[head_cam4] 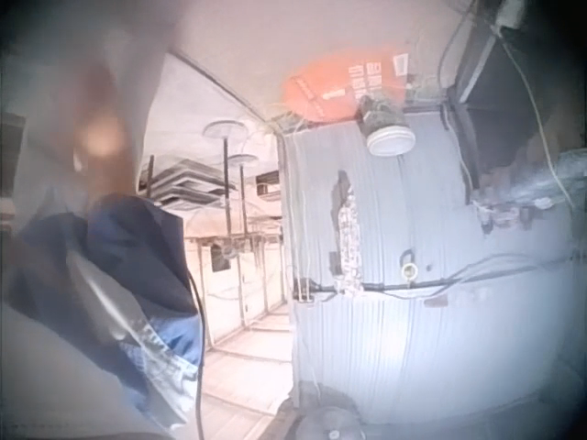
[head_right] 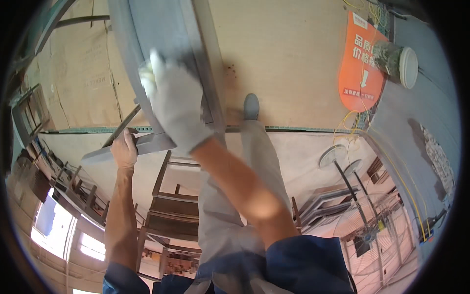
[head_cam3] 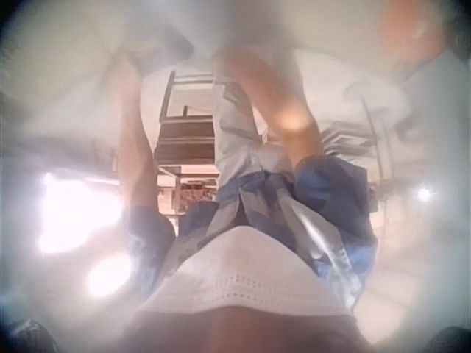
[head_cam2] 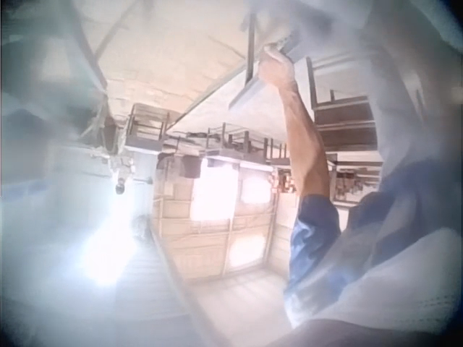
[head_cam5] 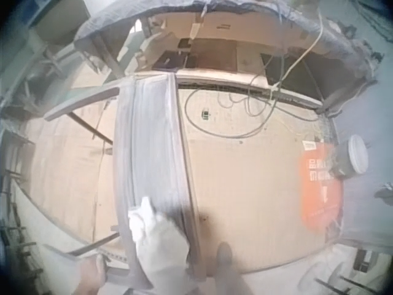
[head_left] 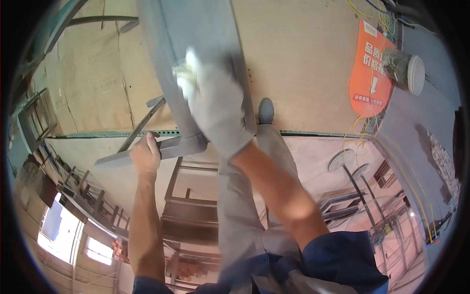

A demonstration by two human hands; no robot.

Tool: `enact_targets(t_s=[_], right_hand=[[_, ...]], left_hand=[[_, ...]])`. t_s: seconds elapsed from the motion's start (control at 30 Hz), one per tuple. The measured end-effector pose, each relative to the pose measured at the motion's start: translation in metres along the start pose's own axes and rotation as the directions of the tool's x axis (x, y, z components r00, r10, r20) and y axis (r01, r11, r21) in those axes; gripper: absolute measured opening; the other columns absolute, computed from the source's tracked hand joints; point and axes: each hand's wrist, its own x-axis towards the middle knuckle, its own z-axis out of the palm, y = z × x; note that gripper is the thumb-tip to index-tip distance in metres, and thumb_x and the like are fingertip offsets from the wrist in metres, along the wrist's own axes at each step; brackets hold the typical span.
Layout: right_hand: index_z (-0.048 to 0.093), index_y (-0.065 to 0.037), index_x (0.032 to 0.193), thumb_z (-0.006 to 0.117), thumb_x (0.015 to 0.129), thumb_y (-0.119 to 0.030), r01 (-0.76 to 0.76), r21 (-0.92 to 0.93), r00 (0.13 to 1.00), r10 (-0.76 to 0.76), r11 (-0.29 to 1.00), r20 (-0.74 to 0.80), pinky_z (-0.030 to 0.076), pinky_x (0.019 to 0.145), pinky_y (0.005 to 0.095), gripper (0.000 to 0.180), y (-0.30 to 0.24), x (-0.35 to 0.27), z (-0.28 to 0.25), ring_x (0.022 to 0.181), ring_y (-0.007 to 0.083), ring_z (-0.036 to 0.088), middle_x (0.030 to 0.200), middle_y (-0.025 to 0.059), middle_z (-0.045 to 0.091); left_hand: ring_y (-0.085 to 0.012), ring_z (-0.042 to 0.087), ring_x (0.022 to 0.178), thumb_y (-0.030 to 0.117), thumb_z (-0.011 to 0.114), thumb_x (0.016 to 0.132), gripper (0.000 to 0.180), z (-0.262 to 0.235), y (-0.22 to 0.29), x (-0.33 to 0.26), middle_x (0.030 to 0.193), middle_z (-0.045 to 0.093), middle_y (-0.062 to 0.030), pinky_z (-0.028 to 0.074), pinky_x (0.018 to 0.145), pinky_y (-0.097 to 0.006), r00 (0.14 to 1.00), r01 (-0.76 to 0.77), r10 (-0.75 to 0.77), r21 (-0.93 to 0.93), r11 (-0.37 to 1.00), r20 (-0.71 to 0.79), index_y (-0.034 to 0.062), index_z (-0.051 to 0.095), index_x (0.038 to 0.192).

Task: The person sands a wooden chair with a sanding block, blows dust off with an air blow gun, scrapes chair joints with a utility knife, and sands the surfaces with sandpaper.

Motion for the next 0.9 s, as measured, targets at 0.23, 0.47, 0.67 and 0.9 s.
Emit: enact_targets(t_s=[0.23,0.47,0.67,0.9], right_hand=[[0.065,-0.007,0.131,0.069,0.092,-0.026,0.797,-0.27,0.552,-0.833,0.54,-0.036,0.048,0.101,0.0482,0.044,-0.012,0.075,-0.002,0.114,0.0352,0.061,0.119,0.0158,0.066],[0.074,-0.007,0.076,0.078,0.076,-0.026,0.624,-0.141,0.743,-0.527,0.769,0.412,0.052,0.066,0.0503,0.02,-0.01,0.023,-0.009,0.072,0.0336,0.065,0.076,0.0121,0.068],[0.069,-0.01,0.078,0.071,0.083,-0.032,0.842,-0.018,0.54,-0.842,0.54,0.01,0.044,0.061,0.0431,0.023,-0.015,0.056,0.05,0.066,0.0321,0.06,0.072,0.0101,0.063],[0.066,-0.008,0.095,0.073,0.075,-0.025,0.807,0.018,0.533,-0.741,0.591,0.408,0.044,0.07,0.0477,0.027,-0.028,0.034,0.045,0.065,0.0339,0.057,0.081,0.0102,0.061]], left_hand=[[-0.0413,0.066,0.071,0.036,0.048,0.105,0.039,0.003,0.001,0.005,0.076,0.069,-0.0158,0.05,0.061,-0.05,0.998,-0.039,0.039,-0.004,0.999,0.046,0.0122,0.069,0.083],[-0.0422,0.064,0.065,0.045,0.05,0.103,0.047,0.003,-0.014,0.005,0.068,0.066,-0.0191,0.048,0.06,-0.053,0.997,-0.061,0.056,0.111,0.992,0.047,0.0109,0.074,0.08],[-0.0427,0.062,0.063,0.037,0.052,0.104,0.039,-0.001,0.003,0.007,0.066,0.064,-0.0162,0.046,0.055,-0.052,0.993,-0.087,0.079,-0.094,0.992,-0.09,0.0116,0.065,0.077],[-0.042,0.063,0.069,0.028,0.054,0.102,0.03,0.003,-0.002,0.0,0.076,0.067,-0.0149,0.048,0.06,-0.05,0.981,-0.16,0.142,-0.141,0.977,-0.131,0.0098,0.065,0.081]])
